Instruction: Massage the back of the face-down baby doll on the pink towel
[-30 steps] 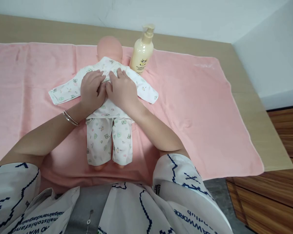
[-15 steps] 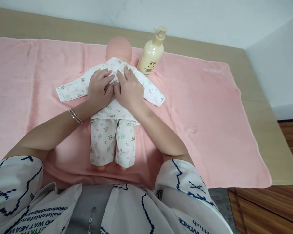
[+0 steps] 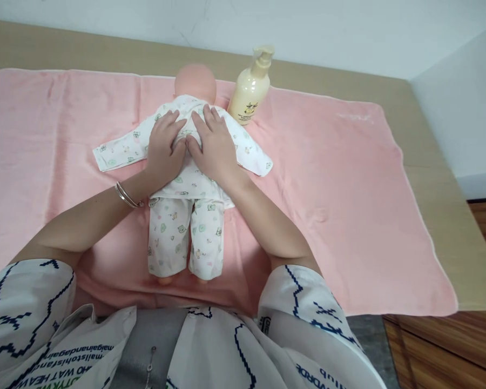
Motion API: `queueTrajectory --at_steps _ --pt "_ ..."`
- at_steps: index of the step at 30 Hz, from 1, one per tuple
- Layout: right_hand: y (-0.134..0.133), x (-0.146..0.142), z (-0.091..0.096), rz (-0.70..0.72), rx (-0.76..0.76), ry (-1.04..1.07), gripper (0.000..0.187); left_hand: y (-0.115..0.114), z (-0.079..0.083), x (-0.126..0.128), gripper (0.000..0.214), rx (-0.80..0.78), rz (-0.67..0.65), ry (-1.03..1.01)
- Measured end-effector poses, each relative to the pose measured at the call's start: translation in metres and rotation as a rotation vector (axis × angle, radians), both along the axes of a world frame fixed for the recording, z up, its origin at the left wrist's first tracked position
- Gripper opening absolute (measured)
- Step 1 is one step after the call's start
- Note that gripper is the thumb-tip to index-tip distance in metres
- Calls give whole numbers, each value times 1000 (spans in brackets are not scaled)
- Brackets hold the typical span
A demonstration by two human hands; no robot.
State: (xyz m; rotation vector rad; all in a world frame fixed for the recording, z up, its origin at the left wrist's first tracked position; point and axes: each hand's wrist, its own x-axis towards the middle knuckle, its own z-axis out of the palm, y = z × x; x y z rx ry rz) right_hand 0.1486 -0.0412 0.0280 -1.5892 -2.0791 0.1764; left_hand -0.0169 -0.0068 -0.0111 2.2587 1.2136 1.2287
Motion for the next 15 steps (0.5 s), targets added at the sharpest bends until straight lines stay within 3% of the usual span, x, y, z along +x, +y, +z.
queueTrajectory --at_steps 5,11,15 --pt "-13 -6 1 -54 37 -6 58 -7 4 -2 33 -34 -37 -43" --pt "8 12 4 54 4 -32 63 7 -1 0 40 -78 -11 -69" --pt "7 6 0 38 -14 -1 62 7 2 0 33 -61 -47 -33"
